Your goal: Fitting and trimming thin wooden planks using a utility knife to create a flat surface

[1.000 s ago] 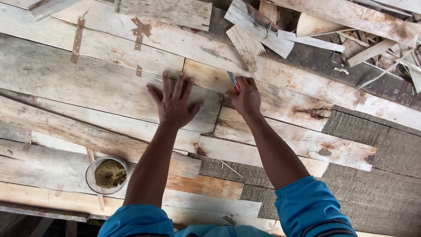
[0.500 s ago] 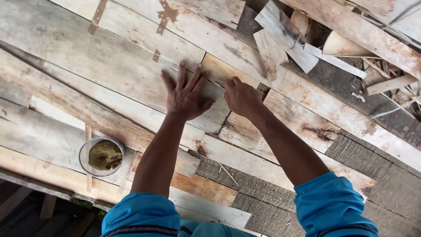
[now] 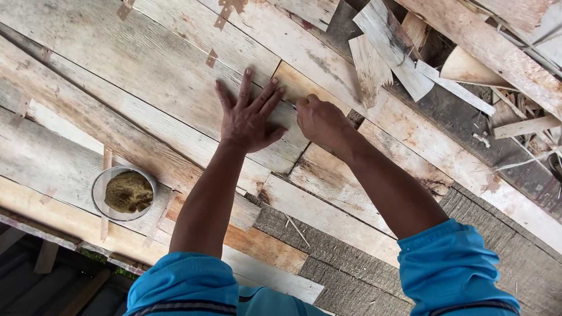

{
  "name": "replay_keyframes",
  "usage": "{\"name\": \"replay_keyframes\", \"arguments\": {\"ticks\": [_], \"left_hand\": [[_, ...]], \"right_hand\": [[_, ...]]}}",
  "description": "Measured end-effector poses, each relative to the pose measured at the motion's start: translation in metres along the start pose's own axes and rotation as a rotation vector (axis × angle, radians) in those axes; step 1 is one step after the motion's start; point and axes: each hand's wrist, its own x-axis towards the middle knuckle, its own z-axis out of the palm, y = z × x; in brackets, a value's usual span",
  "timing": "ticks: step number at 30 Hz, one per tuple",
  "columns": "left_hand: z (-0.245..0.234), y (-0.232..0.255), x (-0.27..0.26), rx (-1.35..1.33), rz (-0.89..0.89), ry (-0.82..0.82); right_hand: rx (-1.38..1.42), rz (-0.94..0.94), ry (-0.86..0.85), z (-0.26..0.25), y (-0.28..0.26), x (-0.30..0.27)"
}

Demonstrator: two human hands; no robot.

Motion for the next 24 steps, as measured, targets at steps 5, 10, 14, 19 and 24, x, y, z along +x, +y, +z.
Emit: {"name": "replay_keyframes", "arguments": {"ticks": [5, 10, 14, 19, 24], "left_hand": [[0.003, -0.001, -0.002, -0.009, 0.02, 0.022], [0.005, -0.002, 0.0, -0.008, 0.018, 0.025], [0.008, -0.003, 0.0, -0.015, 0.021, 0.052], [0.008, -0.005, 0.0, -0.015, 0.033, 0.077], [0.011, -0.006, 0.0, -0.018, 0.042, 0.101]], "right_hand": [[0.016, -0.024, -0.04, 0.006, 0.009, 0.007], [0.166, -0.033, -0.127, 0.012, 0.019, 0.012], [0.105, -0.076, -0.175, 0.006, 0.021, 0.011], [0.211, -0.029, -0.287, -0.008, 0.025, 0.013], [0.299, 0.009, -0.349, -0.023, 0.024, 0.011]]}}
